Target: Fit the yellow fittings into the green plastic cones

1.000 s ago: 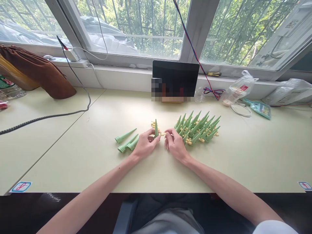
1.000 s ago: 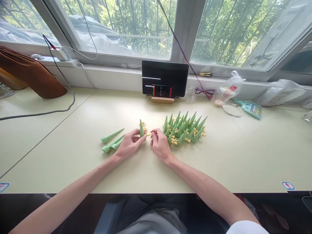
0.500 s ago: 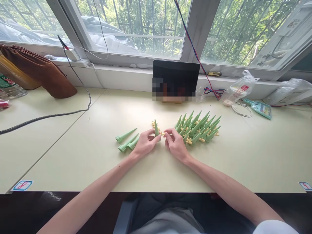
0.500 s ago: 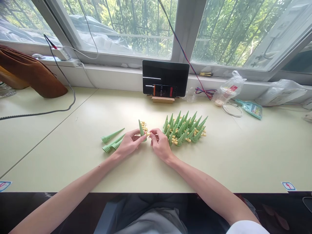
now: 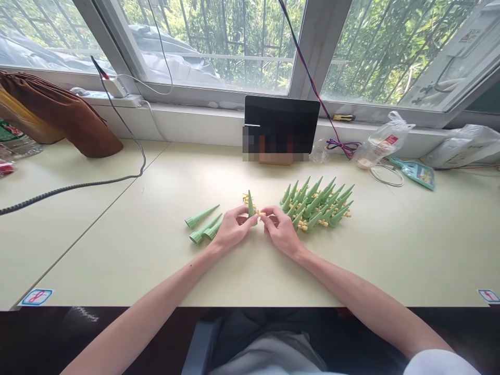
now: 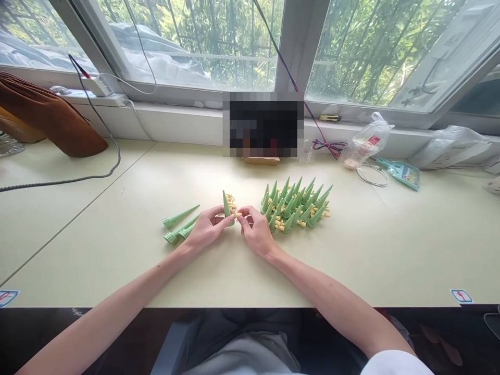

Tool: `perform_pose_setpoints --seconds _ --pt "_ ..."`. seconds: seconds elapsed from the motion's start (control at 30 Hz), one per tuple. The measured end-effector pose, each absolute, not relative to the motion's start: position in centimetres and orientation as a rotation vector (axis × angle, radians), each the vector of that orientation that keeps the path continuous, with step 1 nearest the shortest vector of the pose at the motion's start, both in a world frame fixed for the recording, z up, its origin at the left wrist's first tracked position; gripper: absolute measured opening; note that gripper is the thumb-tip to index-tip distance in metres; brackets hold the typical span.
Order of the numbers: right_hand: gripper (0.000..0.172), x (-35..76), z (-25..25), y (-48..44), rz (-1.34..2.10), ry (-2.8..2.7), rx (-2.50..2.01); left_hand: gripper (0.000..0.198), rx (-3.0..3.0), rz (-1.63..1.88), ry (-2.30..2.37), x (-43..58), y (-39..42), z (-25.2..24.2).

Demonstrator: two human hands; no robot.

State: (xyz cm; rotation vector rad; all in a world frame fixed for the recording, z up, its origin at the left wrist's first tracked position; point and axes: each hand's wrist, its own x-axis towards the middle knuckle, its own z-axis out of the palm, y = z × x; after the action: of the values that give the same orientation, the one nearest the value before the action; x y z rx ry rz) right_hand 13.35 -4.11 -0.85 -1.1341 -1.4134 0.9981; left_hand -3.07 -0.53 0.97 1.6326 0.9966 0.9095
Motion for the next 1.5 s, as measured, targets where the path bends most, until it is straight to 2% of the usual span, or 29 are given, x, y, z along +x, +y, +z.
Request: perform_pose_setpoints --seconds 0.43,0.8,1.03,1.5 --pt "0.020 13.3 -0.6 -4.1 1.020 -1.410 -1.127 0.028 1.688 0.888 1.010 -3.2 -0.6 1.3" --pt "0.019 13.4 -0.8 -4.1 0.995 -1.456 -1.138 0.030 1.662 0.860 0.987 -3.3 -0.5 1.5" --pt "0.020 13.4 -0.7 -4.1 0.977 -1.464 -1.137 0.038 1.503 0.783 1.039 -3.3 -0.6 2.2" --pt "0.020 13.4 -0.7 -4.0 0.995 -1.442 -1.127 0.037 1.592 0.795 0.992 -3.4 -0.3 1.4"
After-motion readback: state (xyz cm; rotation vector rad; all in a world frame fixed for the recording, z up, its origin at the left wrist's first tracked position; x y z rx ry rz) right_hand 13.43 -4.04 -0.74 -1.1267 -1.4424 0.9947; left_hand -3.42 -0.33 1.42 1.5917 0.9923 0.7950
